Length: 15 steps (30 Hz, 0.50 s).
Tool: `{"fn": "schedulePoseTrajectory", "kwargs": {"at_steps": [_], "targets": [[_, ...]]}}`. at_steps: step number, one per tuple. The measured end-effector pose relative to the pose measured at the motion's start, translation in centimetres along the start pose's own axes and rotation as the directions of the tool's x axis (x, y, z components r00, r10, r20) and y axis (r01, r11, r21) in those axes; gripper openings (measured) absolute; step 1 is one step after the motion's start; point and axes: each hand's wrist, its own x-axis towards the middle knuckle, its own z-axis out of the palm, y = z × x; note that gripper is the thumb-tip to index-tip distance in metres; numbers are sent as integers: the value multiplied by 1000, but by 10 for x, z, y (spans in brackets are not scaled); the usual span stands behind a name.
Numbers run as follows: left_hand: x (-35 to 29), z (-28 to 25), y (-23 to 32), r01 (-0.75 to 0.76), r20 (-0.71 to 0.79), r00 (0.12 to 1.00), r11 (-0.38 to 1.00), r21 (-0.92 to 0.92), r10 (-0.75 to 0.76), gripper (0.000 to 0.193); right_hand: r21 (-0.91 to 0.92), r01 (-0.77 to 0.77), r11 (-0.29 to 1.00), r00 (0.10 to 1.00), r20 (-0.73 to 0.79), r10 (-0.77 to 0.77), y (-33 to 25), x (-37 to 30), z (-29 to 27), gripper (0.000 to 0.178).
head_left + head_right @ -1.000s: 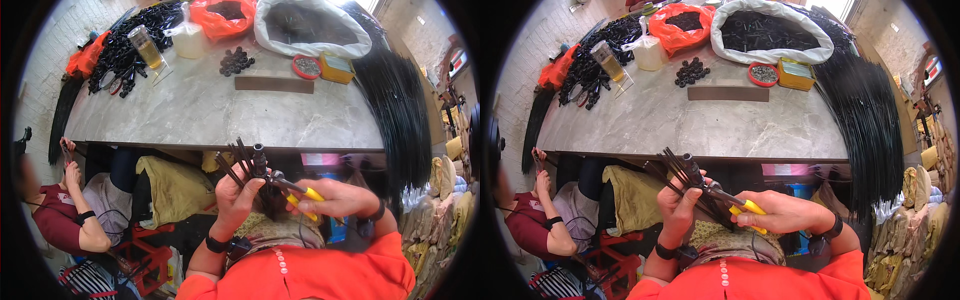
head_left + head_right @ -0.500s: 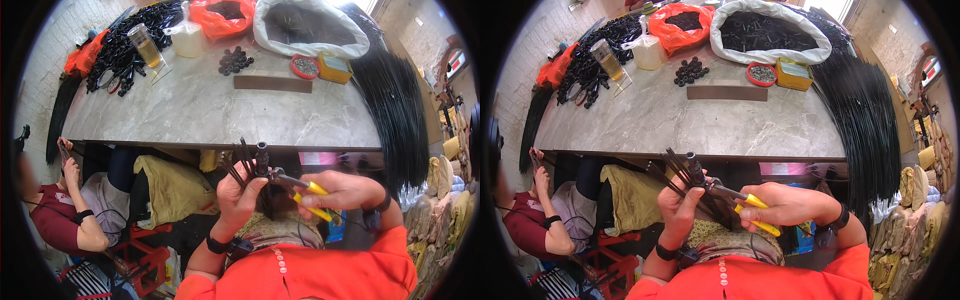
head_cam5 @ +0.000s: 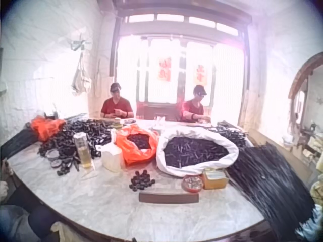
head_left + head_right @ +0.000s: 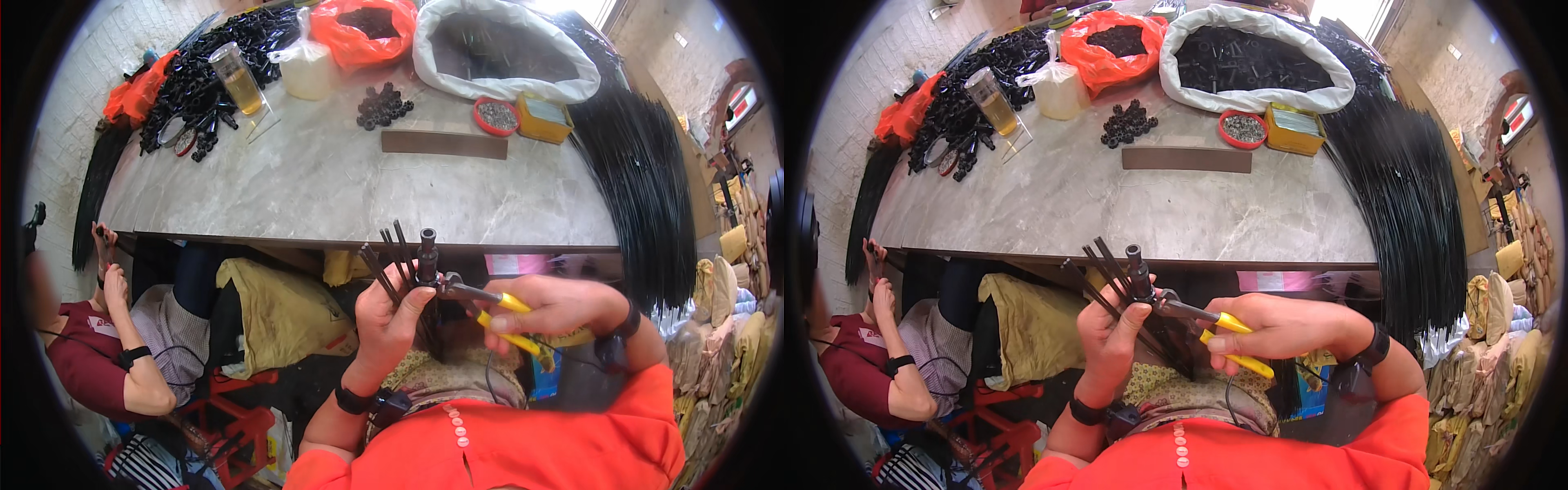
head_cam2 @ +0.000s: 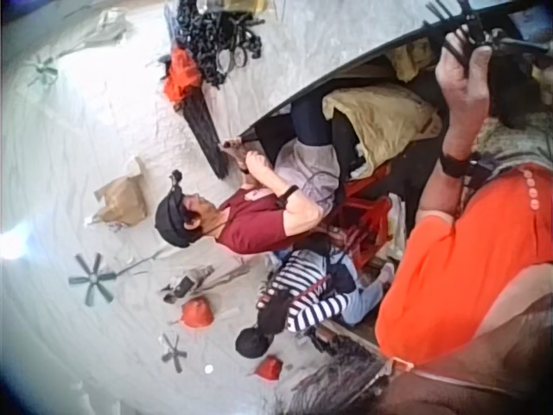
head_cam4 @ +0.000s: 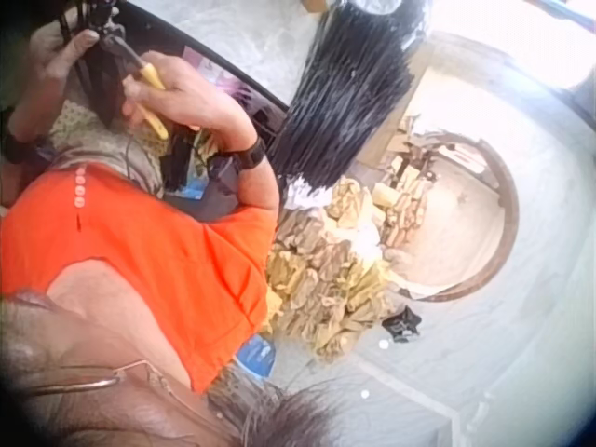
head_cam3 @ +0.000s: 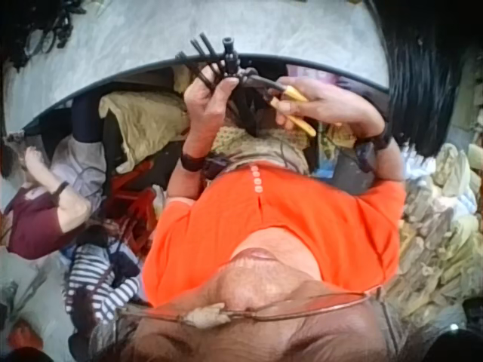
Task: Assembling umbrella frames by connecting ribs and cutting plastic fasteners with pliers in a workshop.
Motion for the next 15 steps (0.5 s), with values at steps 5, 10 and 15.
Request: {"fn": "schedulePoseTrajectory", "kwargs": {"at_steps": [5, 10, 15], "targets": [[4, -2, 7, 12, 74, 997, 998, -62, -7, 26, -162, -30, 986, 999, 35, 36, -17, -6, -14, 35], [4, -2, 7, 4, 75, 997, 998, -57, 0, 25, -311, -187, 932, 980, 11, 200, -44, -11, -20, 30], [3, -1, 7, -114, 27, 993, 987, 118, 111, 18, -376, -243, 894, 961, 32, 275, -54, -4, -20, 28]]}}
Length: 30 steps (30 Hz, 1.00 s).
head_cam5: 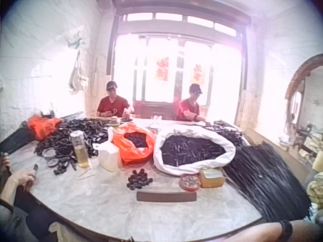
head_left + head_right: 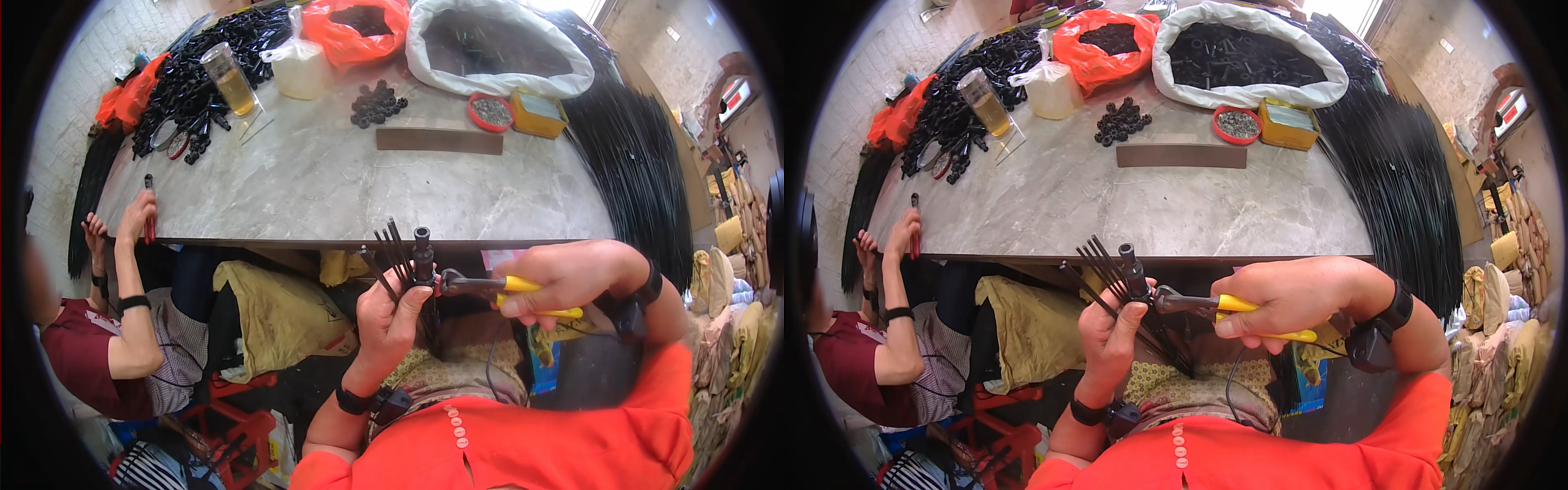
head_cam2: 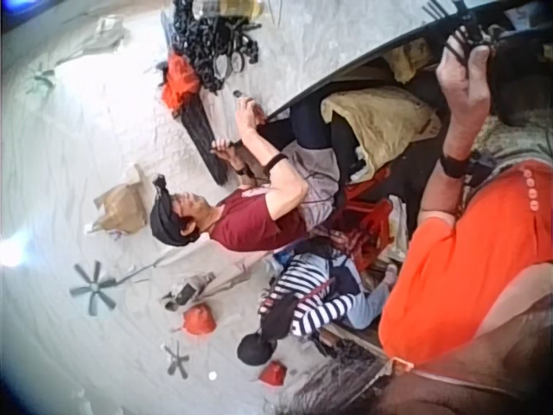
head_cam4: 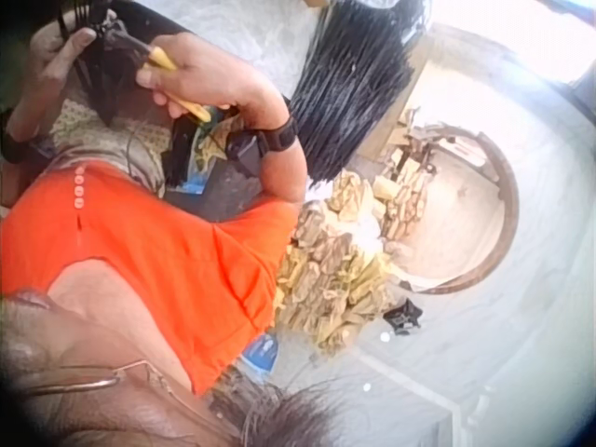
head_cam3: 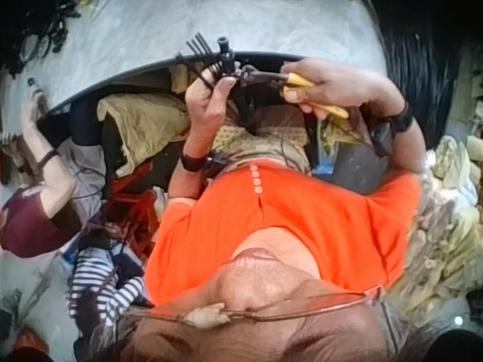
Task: Assembling umbrella frames by connecting ribs and cutting plastic fasteners with pliers in a workshop.
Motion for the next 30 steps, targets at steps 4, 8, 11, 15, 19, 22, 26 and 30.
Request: {"fn": "schedulePoseTrajectory", "kwargs": {"at_steps": [4, 8, 11, 15, 19, 22, 26, 30], "targets": [[-4, 6, 2, 47, -63, 997, 999, 19, -45, 22, 12, -2, 1000, 1000, 2, 2, -6, 1, 2, 28], [-7, 10, -4, 26, -150, 989, 999, 24, -22, 20, 31, -29, 999, 997, -69, 31, -10, 5, 13, 27], [-8, 13, -9, 14, -192, 981, 999, 44, -5, 20, 59, -47, 997, 994, -96, 53, -11, 8, 17, 25], [-6, 14, -5, 11, -213, 977, 991, 133, 18, 20, 179, -60, 982, 992, -102, 79, -4, 15, 22, 24], [-6, 12, -7, 17, -193, 981, 990, 140, 11, 21, 214, 6, 977, 987, -156, 28, 2, 16, 26, 25], [-5, 8, -9, 51, -186, 981, 998, -23, -54, 22, 254, 96, 963, 988, -141, -61, 14, 21, 31, 25], [-4, 7, -9, 24, -186, 982, 1000, -18, -27, 21, 254, 149, 956, 978, -180, -105, 16, 17, 38, 23], [-3, 15, 4, 25, -185, 983, 999, 40, -17, 21, 234, 143, 962, 978, -182, -101, 19, 14, 35, 23]]}}
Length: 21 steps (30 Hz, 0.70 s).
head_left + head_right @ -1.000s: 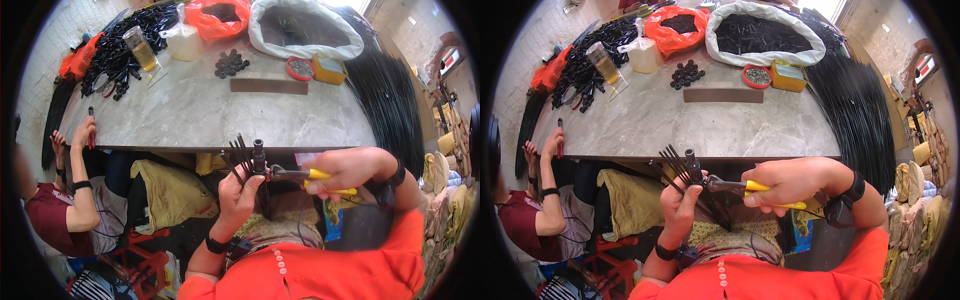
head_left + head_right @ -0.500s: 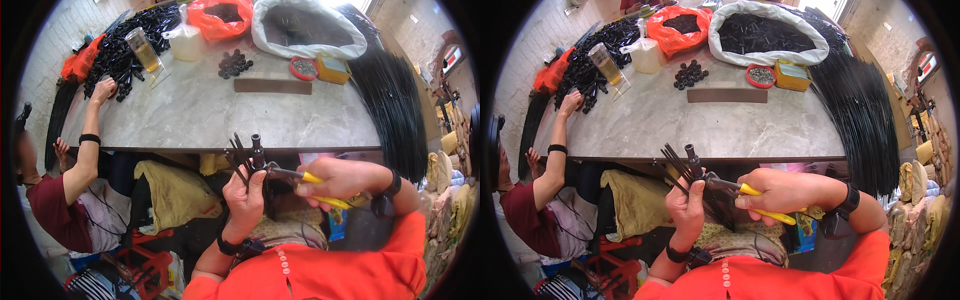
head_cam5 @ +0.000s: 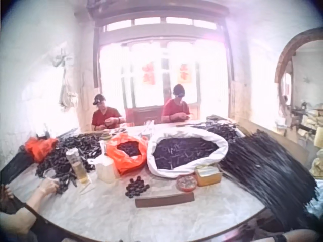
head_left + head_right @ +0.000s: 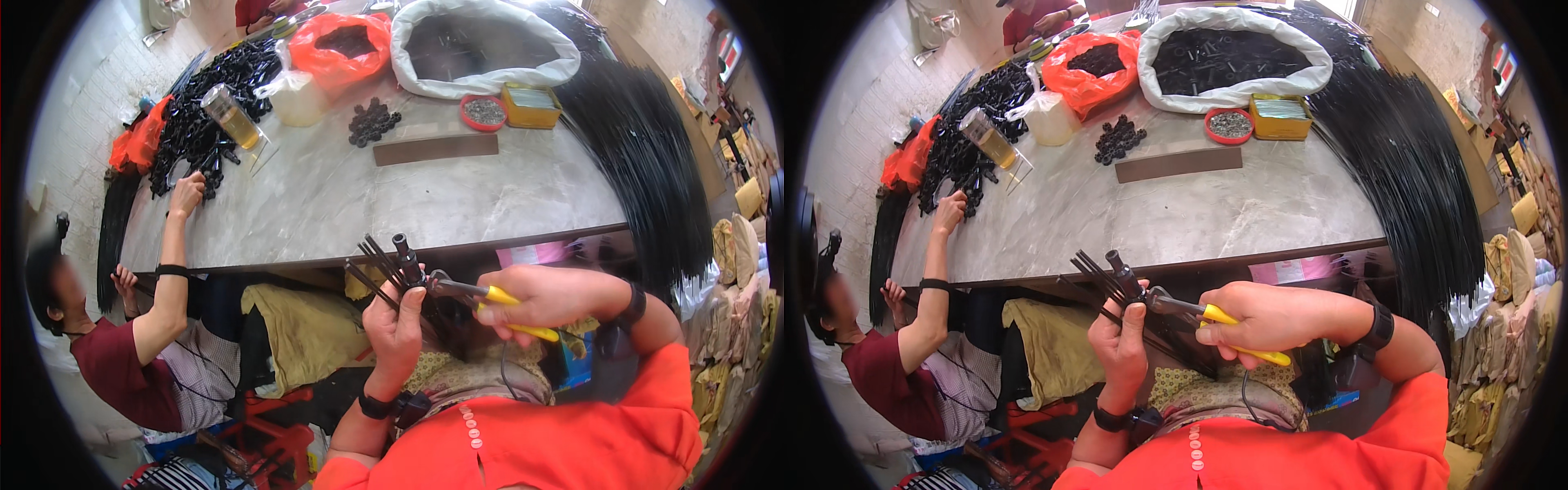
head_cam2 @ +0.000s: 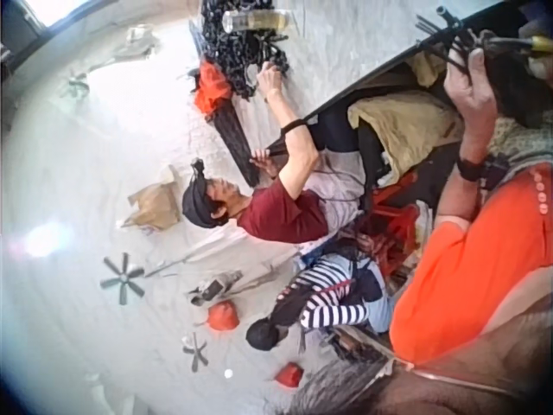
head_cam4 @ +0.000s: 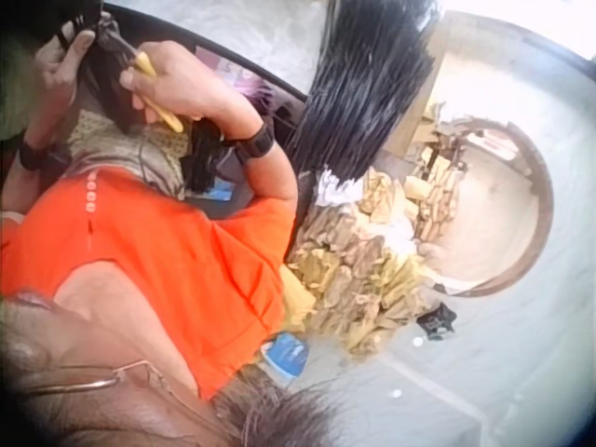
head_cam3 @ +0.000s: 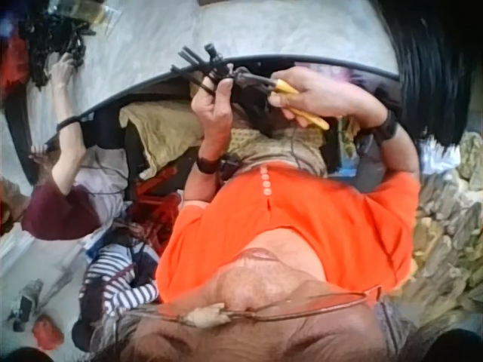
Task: Assembling umbrella frames by connecting ribs and cutting plastic fasteners with pliers in a workshop.
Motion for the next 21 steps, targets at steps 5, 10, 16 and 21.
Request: {"fn": "schedulePoseTrajectory", "kwargs": {"at_steps": [5, 10, 16, 21], "targets": [[-10, 10, -8, -7, -11, 1000, 998, 63, 8, 22, 50, 11, 999, 1000, -10, -11, 6, -10, -7, 25], [-14, 14, -5, 8, -7, 1000, 1000, 17, -8, 22, 43, 47, 998, 994, 97, -51, 13, -12, -9, 31], [-15, 14, -2, -20, 87, 996, 999, 29, 17, 23, 65, 76, 995, 992, 100, -82, 24, -20, -7, 34], [-11, 5, -7, 47, 178, 984, 992, -118, -26, 26, 36, 140, 989, 984, 102, -143, 37, -19, -11, 39]]}}
